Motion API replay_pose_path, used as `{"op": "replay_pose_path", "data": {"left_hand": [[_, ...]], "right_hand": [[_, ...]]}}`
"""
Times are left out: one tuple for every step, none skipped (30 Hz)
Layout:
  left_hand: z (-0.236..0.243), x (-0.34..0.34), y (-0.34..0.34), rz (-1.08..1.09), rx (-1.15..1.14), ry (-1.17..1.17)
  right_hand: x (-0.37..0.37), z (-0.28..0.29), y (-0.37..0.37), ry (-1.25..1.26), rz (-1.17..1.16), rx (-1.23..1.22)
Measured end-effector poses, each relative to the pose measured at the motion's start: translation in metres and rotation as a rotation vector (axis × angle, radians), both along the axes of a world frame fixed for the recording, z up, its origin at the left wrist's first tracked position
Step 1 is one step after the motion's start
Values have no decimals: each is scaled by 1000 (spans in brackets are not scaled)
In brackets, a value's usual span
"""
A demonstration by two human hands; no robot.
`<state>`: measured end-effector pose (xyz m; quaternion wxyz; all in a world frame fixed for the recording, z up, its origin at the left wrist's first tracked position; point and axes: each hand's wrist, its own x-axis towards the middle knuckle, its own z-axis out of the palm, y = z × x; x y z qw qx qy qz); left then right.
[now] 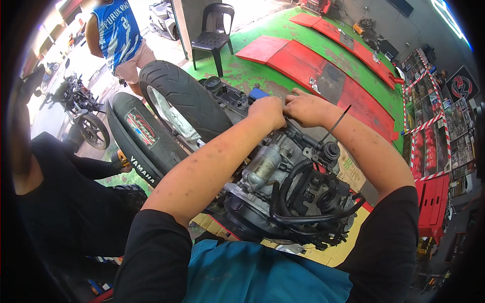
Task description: The person uses a wrench to tighten bolts on a motorcycle engine mounted on a stand. They then pick up a metal cover and install it onto the engine, securing it with additional bolts.
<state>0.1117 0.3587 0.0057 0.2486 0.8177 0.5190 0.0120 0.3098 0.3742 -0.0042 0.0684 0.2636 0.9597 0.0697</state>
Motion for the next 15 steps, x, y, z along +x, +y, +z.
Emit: {"op": "replay_pose_path", "data": {"left_hand": [[3, -3, 1, 15, -27, -9], [0, -4, 2, -13, -22, -5], [-3, -5, 4, -42, -18, -1], [-6, -6, 5, -70, -14, 3], [-4, -8, 5, -65, -18, -9], [-2, -9, 5, -60, -23, -20], [0, -11, 5, -54, -27, -31], [5, -11, 4, -78, -109, -15], [12, -11, 4, -101, -189, 2], [17, -10, 4, -125, -270, 19], [12, -11, 7, -133, -291, 31], [5, -12, 9, -141, -313, 43], [0, -12, 12, -150, -334, 55], [0, -12, 12, -124, -356, 16], [0, -12, 13, -97, -378, -23]], "right_hand": [[-2, 0, 1, -39, 11, 30], [-7, -1, 2, -79, 24, 61], [-11, 0, 3, -118, 37, 91], [-13, 1, 3, -123, 14, 98], [-13, 2, 3, -125, -9, 105], [-14, 3, 2, -128, -32, 112], [-13, 2, 4, -117, -41, 117], [-6, 1, 6, -110, -60, 121], [1, 0, 7, -104, -78, 125], [8, -2, 6, -130, -95, 117], [7, 0, 6, -154, -98, 110], [5, 1, 5, -178, -102, 104], [3, 2, 3, -171, -89, 106], [2, 2, -2, -164, -85, 105], [0, 2, -6, -157, -81, 105]]}}
